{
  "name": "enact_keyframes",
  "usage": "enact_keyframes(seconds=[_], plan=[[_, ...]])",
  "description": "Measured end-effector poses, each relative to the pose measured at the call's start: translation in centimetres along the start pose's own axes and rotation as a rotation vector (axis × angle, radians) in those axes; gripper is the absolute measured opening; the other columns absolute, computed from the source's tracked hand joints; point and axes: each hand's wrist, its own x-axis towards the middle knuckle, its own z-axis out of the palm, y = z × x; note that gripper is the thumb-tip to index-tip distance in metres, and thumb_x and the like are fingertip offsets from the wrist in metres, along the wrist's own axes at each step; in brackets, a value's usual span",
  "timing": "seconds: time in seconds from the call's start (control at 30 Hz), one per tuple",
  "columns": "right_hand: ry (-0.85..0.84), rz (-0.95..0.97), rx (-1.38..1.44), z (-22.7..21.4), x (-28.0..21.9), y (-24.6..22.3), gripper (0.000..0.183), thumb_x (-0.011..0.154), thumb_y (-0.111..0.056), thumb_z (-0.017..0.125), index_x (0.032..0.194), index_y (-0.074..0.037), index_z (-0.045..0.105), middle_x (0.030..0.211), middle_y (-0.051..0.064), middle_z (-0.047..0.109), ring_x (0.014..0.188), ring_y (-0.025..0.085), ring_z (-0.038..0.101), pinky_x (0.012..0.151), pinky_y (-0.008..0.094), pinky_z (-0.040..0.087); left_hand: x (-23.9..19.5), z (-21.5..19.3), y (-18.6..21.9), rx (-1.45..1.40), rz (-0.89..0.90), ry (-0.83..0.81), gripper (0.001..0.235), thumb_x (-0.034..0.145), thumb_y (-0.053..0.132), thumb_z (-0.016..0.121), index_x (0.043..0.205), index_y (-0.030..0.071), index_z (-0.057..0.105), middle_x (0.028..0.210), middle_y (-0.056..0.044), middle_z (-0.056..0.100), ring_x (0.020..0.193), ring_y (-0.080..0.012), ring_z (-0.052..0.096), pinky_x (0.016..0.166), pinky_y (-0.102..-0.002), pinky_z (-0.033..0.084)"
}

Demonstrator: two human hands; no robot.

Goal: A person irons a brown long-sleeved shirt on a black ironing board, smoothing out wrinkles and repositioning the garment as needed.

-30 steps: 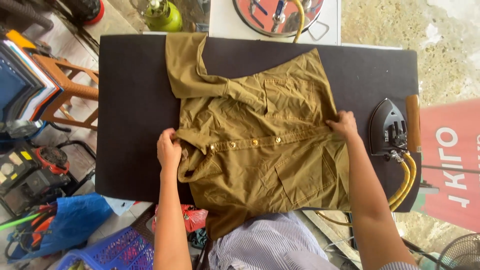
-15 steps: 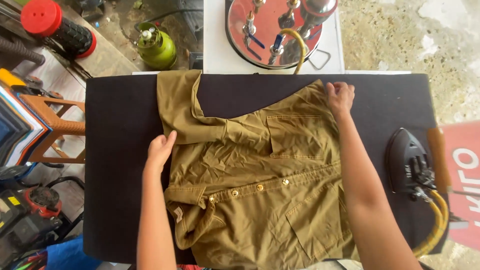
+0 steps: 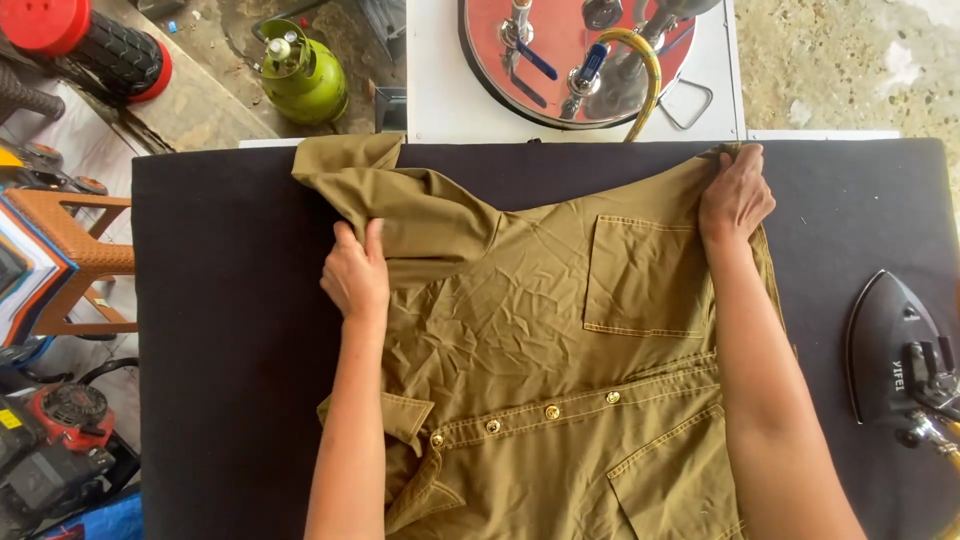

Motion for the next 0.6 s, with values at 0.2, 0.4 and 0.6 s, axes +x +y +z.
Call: enact_keyframes(seconds=[0.2,0.4,0.6], plan=[[-0.002,-0.102,0.026,-1.4,1.0,-1.8,0.026,0.129,-0.035,0.049,0.122,-0.010,0.047,0.093,0.022,0.069,0.078,0.056,0.076,0.070,0.067,0.057,1.5,0.8,-1.4,0.122,-0.008,0.073,0.050,0.123,0.058,0.047,0.107,0.012,0.060,0.077,-0.011,0.075,0.069,-0.0414,0.078,0.065,-0.060,0.063],[-0.258,0.106,0.218,-7.7,-0.5,-0.9,0.050,0.119,-0.052,0.069,0.142,-0.016,0.043,0.112,0.028,0.074,0.107,0.063,0.072,0.090,0.071,0.055,-0.5,-4.2,3.8,0.015,0.131,0.310,0.060,0.105,0.021,0.084,0.154,0.009,0.051,0.152,-0.018,0.043,0.132,-0.0461,0.054,0.104,-0.064,0.044],[-0.248,0.075,-0.134,-7.4,-12.1,11.0,0.058,0.118,-0.078,0.057,0.123,-0.020,0.061,0.091,0.020,0.077,0.091,0.052,0.081,0.082,0.059,0.064,-11.0,1.0,12.8,-0.268,0.882,-0.095,0.044,0.113,0.033,0.058,0.149,0.010,0.065,0.162,-0.016,0.057,0.156,-0.0342,0.049,0.130,-0.055,0.030]])
